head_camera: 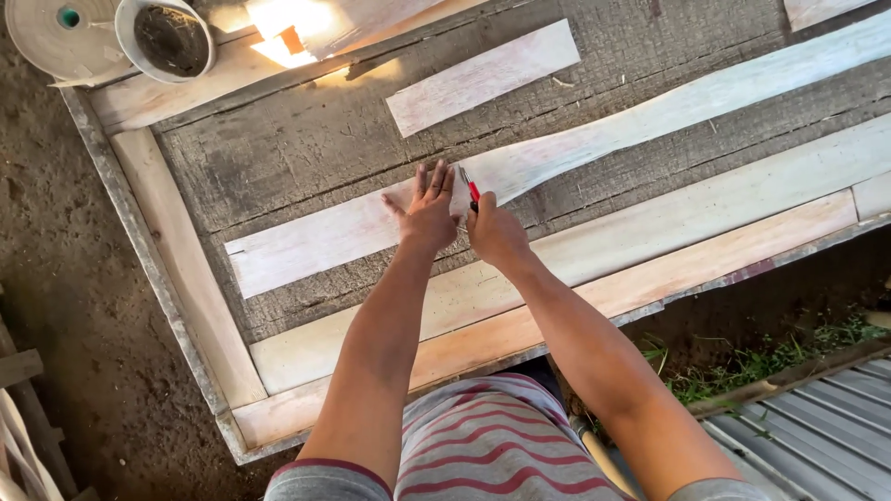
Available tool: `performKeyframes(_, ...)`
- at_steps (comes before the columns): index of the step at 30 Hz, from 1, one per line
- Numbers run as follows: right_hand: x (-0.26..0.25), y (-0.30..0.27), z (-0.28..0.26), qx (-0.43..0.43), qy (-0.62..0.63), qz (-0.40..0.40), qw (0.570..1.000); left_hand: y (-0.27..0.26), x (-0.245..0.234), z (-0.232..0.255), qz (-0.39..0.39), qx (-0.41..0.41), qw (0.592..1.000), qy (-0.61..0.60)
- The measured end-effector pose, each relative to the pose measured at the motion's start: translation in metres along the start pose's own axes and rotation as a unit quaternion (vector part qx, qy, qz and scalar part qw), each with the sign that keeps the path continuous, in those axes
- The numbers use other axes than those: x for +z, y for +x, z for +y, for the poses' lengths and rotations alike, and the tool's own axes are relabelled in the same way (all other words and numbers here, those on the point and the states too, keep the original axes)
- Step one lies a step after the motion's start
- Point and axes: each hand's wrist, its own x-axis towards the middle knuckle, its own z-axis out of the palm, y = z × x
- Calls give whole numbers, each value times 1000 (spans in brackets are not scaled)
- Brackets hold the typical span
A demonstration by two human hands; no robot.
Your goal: Cutting thin wood strips or veneer to specific lengths using a utility knife on a wooden workbench.
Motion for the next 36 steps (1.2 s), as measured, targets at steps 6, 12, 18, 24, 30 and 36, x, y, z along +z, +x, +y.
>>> performKeyframes(6, 10, 26, 3, 35, -16, -21, 999, 6, 9, -2, 8, 1, 1000, 0)
performKeyframes(12, -7, 11, -14, 34, -20, -33, 999, 7, 9, -3, 10, 0, 1000, 1)
performKeyframes(18, 0, 19, -9, 44, -34, -38, 998, 8, 11, -5, 14, 3, 1000, -4)
performKeyframes(24, 4, 15, -8, 44, -34, -32, 998, 8, 12, -5, 16, 3, 1000, 1)
performKeyframes(30, -6, -8, -15, 42, -24, -44, 998, 6, 8, -5, 15, 4, 1000, -6)
performKeyframes(36, -1, -26, -15, 53, -13, -77, 996, 5, 8, -1, 5, -5, 1000, 2)
